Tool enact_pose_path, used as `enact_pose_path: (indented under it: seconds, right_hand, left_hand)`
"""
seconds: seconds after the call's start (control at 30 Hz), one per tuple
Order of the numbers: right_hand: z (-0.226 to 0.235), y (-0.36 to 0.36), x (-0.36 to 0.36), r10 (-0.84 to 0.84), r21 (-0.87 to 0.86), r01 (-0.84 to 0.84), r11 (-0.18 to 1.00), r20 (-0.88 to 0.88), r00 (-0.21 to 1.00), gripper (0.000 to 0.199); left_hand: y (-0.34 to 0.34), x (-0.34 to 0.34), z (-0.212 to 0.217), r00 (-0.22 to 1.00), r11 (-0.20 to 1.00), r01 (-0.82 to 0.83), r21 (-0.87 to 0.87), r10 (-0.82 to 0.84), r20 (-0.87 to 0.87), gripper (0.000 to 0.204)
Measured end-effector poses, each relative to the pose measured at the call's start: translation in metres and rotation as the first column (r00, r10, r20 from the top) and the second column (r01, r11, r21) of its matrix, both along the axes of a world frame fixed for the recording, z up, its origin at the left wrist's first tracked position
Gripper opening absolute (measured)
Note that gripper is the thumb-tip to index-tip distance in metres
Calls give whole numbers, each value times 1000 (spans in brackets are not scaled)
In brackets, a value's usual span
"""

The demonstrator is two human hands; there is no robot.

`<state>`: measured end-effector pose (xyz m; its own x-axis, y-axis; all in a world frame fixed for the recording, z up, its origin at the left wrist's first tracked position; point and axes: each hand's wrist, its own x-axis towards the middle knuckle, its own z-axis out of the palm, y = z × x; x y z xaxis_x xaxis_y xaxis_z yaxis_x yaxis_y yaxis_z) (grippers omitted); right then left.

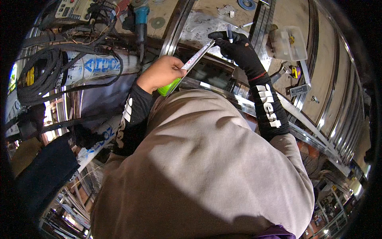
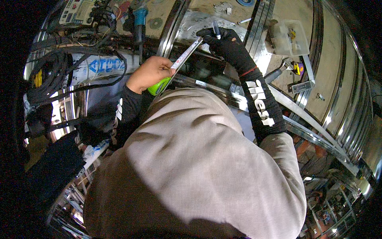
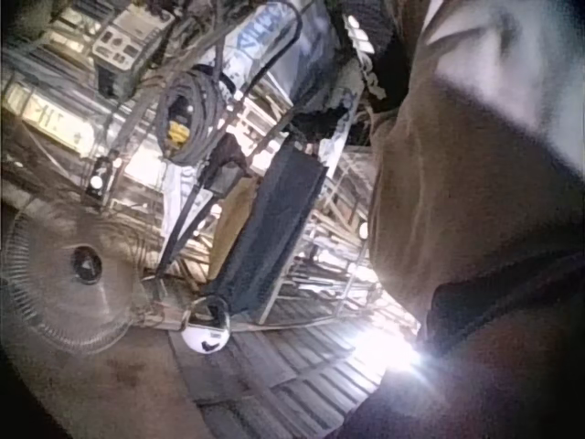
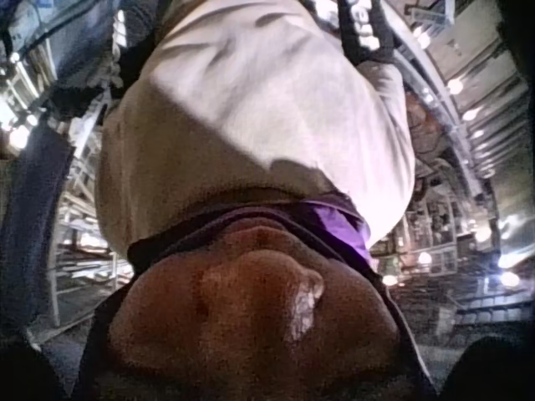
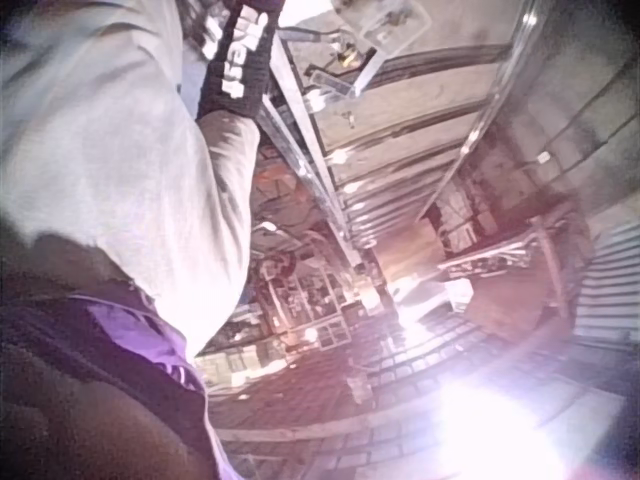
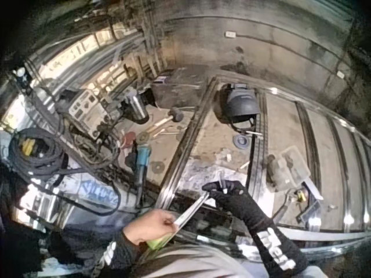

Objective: The person measures a metal frame with a tape measure and marks it with a pen. Then they use an angle grinder to cut the metal frame. Finally, they move to a chop saw and cut a metal rod.

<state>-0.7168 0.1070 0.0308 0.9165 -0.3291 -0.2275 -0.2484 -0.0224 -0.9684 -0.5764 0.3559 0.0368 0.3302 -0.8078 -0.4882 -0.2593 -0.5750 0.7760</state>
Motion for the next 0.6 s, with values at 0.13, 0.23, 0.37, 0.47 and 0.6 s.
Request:
enact_pose_path:
  seconds: [0.13, 0.23, 0.37, 0.47, 0.6]
  right_hand:
    - [2, 3, 2, -27, -68, 23, 997, -65, 998, 23]
    - [-4, 2, 6, -47, -13, 46, 999, -57, 997, 22]
    - [-13, -1, 2, 3, 32, -4, 999, 29, 1000, 25]
    - [-15, -6, 3, 62, 42, -69, 997, 139, 988, 28]
    - [-12, -12, 6, 150, -14, -151, 988, 230, 962, 30]
  left_hand:
    - [3, 6, -4, 990, 994, -107, -17, 104, -95, 18]
    - [5, 5, -9, 921, 959, -282, -10, 268, -283, 21]
    - [5, 4, -14, 961, 976, -214, -23, 207, -184, 20]
    - [4, 8, -18, 937, 978, -210, 17, 206, -283, 18]
    - [8, 13, -18, 732, 967, -253, 44, 221, -645, 17]
